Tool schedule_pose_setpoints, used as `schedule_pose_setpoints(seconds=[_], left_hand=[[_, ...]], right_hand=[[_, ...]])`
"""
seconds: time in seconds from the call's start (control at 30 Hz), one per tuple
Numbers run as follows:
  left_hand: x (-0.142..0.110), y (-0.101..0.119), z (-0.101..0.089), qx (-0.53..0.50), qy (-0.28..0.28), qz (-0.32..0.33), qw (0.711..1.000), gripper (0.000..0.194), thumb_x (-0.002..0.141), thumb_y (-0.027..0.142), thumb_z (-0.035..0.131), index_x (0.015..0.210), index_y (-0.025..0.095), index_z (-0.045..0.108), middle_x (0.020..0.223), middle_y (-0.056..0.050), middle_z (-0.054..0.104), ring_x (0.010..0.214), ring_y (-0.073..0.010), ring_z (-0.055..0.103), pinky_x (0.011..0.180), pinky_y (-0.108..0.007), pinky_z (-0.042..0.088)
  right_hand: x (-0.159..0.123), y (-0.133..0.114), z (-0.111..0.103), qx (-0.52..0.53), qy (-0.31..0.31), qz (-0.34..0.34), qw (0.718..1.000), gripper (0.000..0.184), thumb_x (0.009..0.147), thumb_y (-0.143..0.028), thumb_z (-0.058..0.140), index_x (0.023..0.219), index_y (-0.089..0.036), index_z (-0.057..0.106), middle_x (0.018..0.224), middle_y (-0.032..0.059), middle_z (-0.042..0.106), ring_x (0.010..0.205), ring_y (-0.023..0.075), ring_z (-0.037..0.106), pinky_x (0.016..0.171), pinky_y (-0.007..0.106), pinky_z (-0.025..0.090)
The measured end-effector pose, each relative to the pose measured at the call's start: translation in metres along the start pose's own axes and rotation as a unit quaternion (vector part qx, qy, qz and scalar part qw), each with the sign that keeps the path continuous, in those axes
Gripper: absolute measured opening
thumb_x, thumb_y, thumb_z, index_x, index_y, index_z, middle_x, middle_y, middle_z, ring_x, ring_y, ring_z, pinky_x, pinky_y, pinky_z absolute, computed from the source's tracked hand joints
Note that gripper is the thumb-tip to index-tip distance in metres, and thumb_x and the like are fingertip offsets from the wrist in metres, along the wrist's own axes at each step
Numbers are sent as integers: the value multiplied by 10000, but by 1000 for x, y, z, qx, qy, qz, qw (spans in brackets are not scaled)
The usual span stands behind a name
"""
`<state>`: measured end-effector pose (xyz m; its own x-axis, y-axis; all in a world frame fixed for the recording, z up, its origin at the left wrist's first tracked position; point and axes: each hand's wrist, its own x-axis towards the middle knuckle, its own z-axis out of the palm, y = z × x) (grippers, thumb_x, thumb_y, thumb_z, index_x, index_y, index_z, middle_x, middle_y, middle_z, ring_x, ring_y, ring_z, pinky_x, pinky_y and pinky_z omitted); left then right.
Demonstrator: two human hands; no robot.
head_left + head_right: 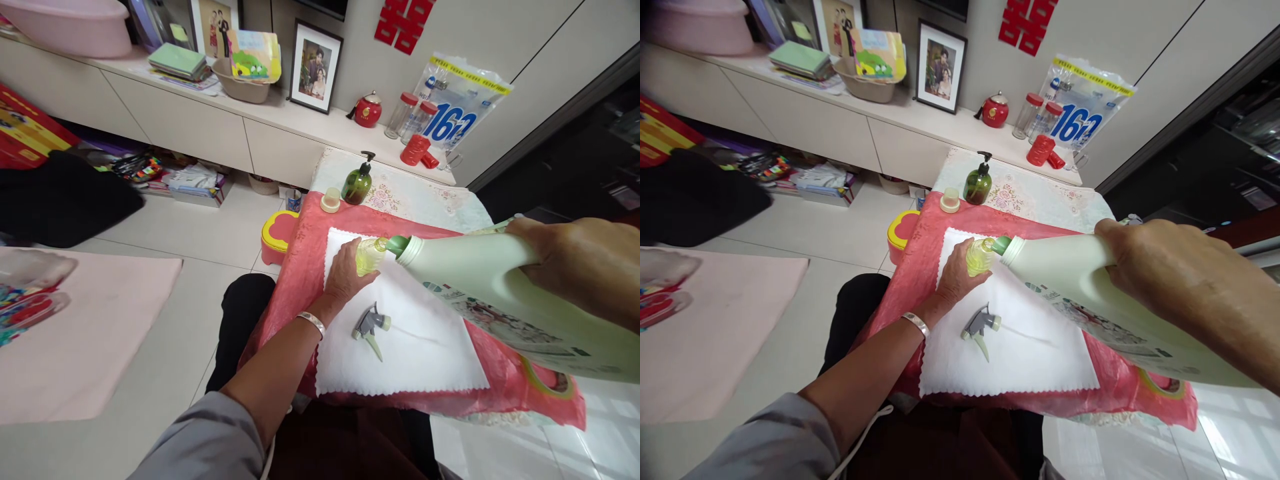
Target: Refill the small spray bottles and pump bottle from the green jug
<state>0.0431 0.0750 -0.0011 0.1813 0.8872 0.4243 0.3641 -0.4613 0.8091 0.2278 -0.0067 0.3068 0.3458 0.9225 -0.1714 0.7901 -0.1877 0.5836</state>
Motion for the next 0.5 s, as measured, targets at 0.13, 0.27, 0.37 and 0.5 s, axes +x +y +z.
schedule_pose_setpoints(seconds=[0.13,0.27,0.37,0.5], left_hand=[[0,-1,0,3,1,5,1000,971,678,351,897,1461,202,342,1359,-151,580,1282,-339,599,1089,-492,509],[0,-1,1,5,2,5,1000,975,680,353,894,1466,208,336,1354,-148,584,1276,-341,604,1083,-499,513],[0,-1,2,4,6,6,1000,974,679,346,893,1466,211,335,1355,-147,583,1276,-344,605,1080,-501,513],[-1,0,1,6,7,5,1000,967,679,353,892,1461,205,343,1344,-146,587,1261,-346,610,1074,-504,516]], right_hand=[[0,-1,-2,-17,-24,13,999,300,790,-354,569,1081,-375,638,727,65,626,626,300,629,521,344,383],[0,-2,-6,-7,-37,13,999,280,785,-332,580,1057,-371,633,734,60,632,671,308,650,535,339,384],[0,-1,-4,-10,-28,6,1000,266,800,-328,563,1056,-369,624,749,60,634,660,300,644,536,338,376],[2,1,-1,-15,-27,9,999,280,787,-343,566,1060,-376,618,756,58,628,654,291,638,535,334,366]])
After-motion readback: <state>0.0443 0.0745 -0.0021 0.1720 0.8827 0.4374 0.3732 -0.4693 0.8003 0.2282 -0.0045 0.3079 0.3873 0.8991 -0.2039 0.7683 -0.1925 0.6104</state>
